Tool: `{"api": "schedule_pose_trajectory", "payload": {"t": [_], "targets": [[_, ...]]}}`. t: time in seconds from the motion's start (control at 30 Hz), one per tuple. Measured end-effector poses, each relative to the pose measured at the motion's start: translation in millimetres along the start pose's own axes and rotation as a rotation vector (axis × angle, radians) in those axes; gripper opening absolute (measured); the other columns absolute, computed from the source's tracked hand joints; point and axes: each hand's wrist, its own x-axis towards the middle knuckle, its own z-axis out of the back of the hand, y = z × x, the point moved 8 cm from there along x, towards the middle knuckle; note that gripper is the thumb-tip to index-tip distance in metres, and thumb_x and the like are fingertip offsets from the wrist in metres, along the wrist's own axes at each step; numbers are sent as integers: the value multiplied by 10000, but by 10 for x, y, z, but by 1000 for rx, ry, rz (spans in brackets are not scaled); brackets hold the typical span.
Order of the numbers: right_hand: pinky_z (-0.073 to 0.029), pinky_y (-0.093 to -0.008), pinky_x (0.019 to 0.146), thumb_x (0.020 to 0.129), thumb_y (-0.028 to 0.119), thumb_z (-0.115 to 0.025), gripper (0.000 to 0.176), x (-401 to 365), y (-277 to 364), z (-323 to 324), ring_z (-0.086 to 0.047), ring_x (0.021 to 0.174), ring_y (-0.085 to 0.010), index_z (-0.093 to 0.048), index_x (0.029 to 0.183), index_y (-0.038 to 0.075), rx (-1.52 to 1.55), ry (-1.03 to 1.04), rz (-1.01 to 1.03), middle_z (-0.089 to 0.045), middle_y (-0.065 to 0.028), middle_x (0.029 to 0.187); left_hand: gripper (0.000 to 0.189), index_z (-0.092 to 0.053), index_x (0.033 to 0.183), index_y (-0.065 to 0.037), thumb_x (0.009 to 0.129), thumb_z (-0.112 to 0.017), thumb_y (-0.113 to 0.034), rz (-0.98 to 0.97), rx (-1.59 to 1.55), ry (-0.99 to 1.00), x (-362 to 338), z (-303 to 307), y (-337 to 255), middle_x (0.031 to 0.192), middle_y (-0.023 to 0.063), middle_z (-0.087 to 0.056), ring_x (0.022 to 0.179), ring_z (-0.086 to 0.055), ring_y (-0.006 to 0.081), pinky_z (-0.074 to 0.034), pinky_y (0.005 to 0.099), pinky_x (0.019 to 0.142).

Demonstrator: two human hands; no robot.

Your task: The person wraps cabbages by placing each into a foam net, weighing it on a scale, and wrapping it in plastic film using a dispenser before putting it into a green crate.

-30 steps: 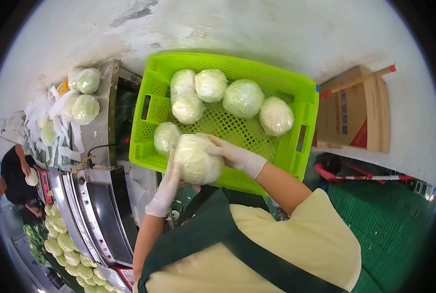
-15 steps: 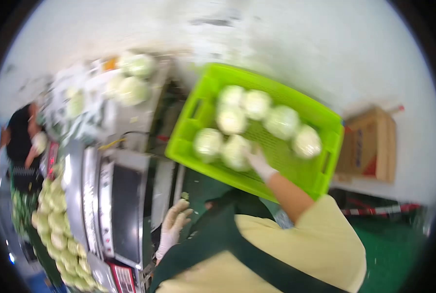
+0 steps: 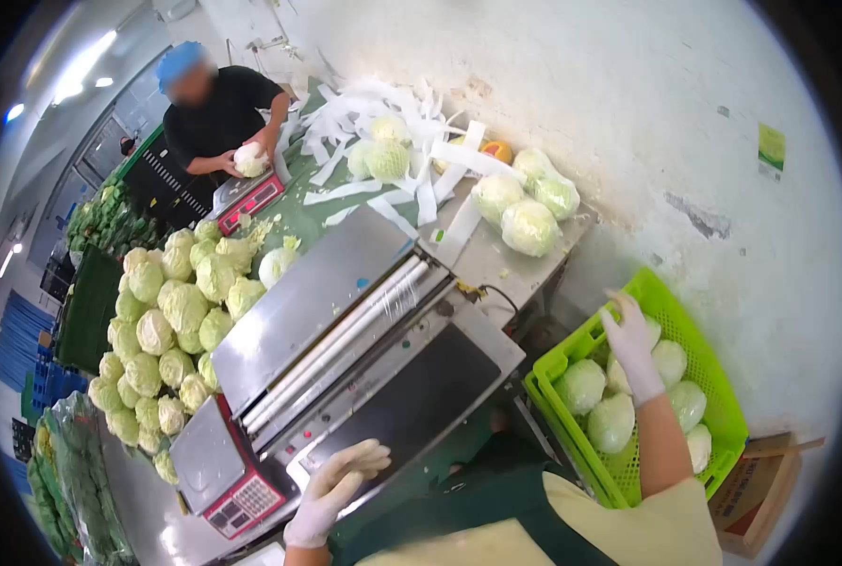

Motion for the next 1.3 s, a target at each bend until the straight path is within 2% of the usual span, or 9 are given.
{"api": "schedule_pose_trajectory", "payload": {"t": [0.27,0.5,0.57,0.63,0.73,0.83,0.97,1.1,1.3], "targets": [[-478,-355,959,852,287,-640,454,2086,2938,-2247,-618,1138,-266,-628,1233,40,255,680,426,-656,-162,1214,365,-549,1309,56,966,-533,-68,-33,171,-485,139,1064,-872,1237,150,-646,1192,-587,233,-412,358,1057],[-530,-436,840,859,399,-569,528,1881,4816,-4815,-685,987,-297,-646,1191,-5,-236,1211,932,-699,-186,1104,428,-557,1303,9,970,-563,-259,98,275,-663,1629,3028,-1248,1217,109,-633,1106,-604,191,-457,328,954],[-547,-460,784,872,409,-563,529,1874,4909,-5193,-706,921,-289,-648,1190,-4,-424,1373,683,-701,-192,1097,480,-529,1341,-17,929,-623,-245,198,267,-705,2106,3445,-986,1235,109,-623,1115,-598,205,-463,341,954],[-555,-469,751,891,422,-552,533,1850,4956,-5288,-716,881,-279,-645,1205,0,-394,1401,622,-702,-202,1089,585,-491,1389,-58,855,-699,-177,103,870,-716,2598,3734,-903,1252,122,-610,1107,-600,241,-470,358,955],[-561,-427,748,914,445,-526,570,1712,4918,-5366,-713,884,-297,-572,1311,38,-391,1420,611,-696,-190,1116,580,-543,1327,-102,777,-723,-119,-362,1217,-709,3112,3490,-1019,1238,140,-597,1043,-635,295,-508,370,899],[-562,-408,782,925,465,-514,642,1554,4778,-5712,-695,960,-322,-463,1416,54,-386,1499,608,-662,-220,1179,538,-565,1264,-118,756,-740,-102,42,1570,-611,3374,3557,-836,1229,129,-578,989,-630,339,-521,418,839],[-555,-421,846,905,550,-534,794,1403,4700,-5839,-660,1059,-357,-328,1503,71,-432,1587,513,-588,-267,1281,284,-655,1084,-82,802,-667,-49,-187,1434,-582,3256,3744,-975,998,125,-664,914,-631,372,-515,424,813],[-535,-445,899,851,659,-557,954,1347,4792,-5828,-634,1102,-394,-231,1547,94,-390,1566,518,-542,-272,1341,287,-683,978,-13,841,-442,64,-280,998,-710,3051,3965,-1011,801,120,-696,699,-647,219,-523,343,664],[-402,-516,1068,839,706,-560,1053,1377,4761,-5858,-465,1306,-462,-158,1557,48,-365,1698,323,-284,-286,1540,261,-640,1034,45,857,-475,-52,218,340,-826,2868,4451,-794,845,168,-707,651,-665,215,-528,274,620]]}}
